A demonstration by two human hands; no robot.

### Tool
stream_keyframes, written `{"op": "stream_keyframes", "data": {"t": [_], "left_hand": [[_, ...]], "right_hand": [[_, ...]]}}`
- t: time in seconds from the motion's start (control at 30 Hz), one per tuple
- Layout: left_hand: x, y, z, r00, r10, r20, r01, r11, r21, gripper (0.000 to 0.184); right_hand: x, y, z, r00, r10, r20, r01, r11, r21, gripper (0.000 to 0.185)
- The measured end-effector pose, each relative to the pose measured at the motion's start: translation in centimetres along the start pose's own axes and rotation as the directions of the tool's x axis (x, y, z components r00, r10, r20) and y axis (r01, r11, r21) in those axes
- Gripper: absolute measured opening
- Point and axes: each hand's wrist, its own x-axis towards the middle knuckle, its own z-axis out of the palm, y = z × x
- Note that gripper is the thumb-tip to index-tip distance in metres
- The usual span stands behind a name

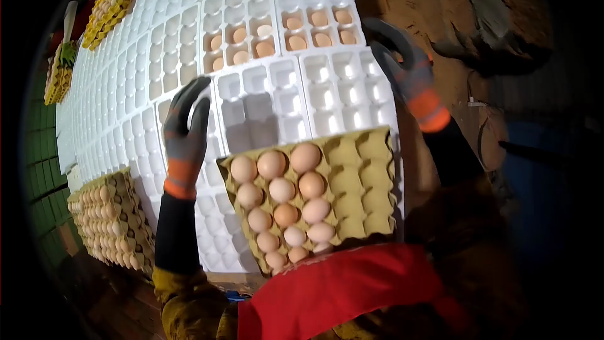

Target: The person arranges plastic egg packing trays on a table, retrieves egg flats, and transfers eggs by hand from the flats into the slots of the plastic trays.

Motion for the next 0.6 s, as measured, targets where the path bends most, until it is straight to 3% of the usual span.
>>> {"op": "stream_keyframes", "data": {"t": [0.03, 0.1, 0.17, 0.2, 0.23, 0.3, 0.37, 0.5, 0.53, 0.6], "left_hand": [[-2.0, 2.3, -1.2, 0.998, 0.039, 0.044, -0.042, 0.996, 0.077, 0.031], [-7.3, 5.2, -2.9, 0.999, -0.016, 0.038, 0.016, 1.0, 0.004, 0.033], [-12.1, 8.0, -4.0, 0.996, 0.017, 0.083, -0.02, 0.999, 0.038, 0.038], [-14.5, 8.9, -4.5, 0.991, 0.031, 0.129, -0.039, 0.998, 0.058, 0.04], [-16.6, 10.1, -4.8, 0.983, 0.063, 0.17, -0.08, 0.992, 0.095, 0.041], [-20.5, 11.5, -4.8, 0.956, 0.15, 0.254, -0.193, 0.969, 0.154, 0.045], [-23.5, 13.0, -3.9, 0.924, 0.227, 0.309, -0.294, 0.937, 0.19, 0.048], [-26.6, 16.6, -1.8, 0.835, 0.267, 0.482, -0.4, 0.895, 0.198, 0.047], [-27.9, 15.8, -1.0, 0.813, 0.288, 0.507, -0.491, 0.807, 0.329, 0.04], [-29.1, 14.9, 0.1, 0.812, 0.223, 0.539, -0.488, 0.767, 0.417, 0.036]], "right_hand": [[-2.0, -2.5, -1.2, 0.995, 0.088, 0.051, -0.093, 0.991, 0.094, 0.036], [-7.1, -7.4, -3.1, 0.98, 0.14, 0.143, -0.159, 0.979, 0.128, 0.037], [-12.9, -11.3, -3.9, 0.924, 0.268, 0.274, -0.306, 0.946, 0.109, 0.037], [-15.5, -13.2, -3.7, 0.916, 0.234, 0.327, -0.289, 0.948, 0.132, 0.038], [-17.9, -14.8, -3.4, 0.905, 0.192, 0.379, -0.267, 0.951, 0.157, 0.039], [-22.4, -16.7, -2.9, 0.864, 0.126, 0.488, -0.056, 0.986, -0.155, 0.039], [-25.1, -18.9, -1.8, 0.839, 0.147, 0.523, -0.056, 0.981, -0.186, 0.042], [-28.9, -19.1, 0.9, 0.808, 0.0, 0.589, 0.226, 0.924, -0.31, 0.047], [-29.5, -19.5, 1.3, 0.792, -0.011, 0.611, 0.279, 0.896, -0.346, 0.047], [-30.9, -19.4, 2.6, 0.744, 0.025, 0.668, 0.361, 0.826, -0.433, 0.046]]}}
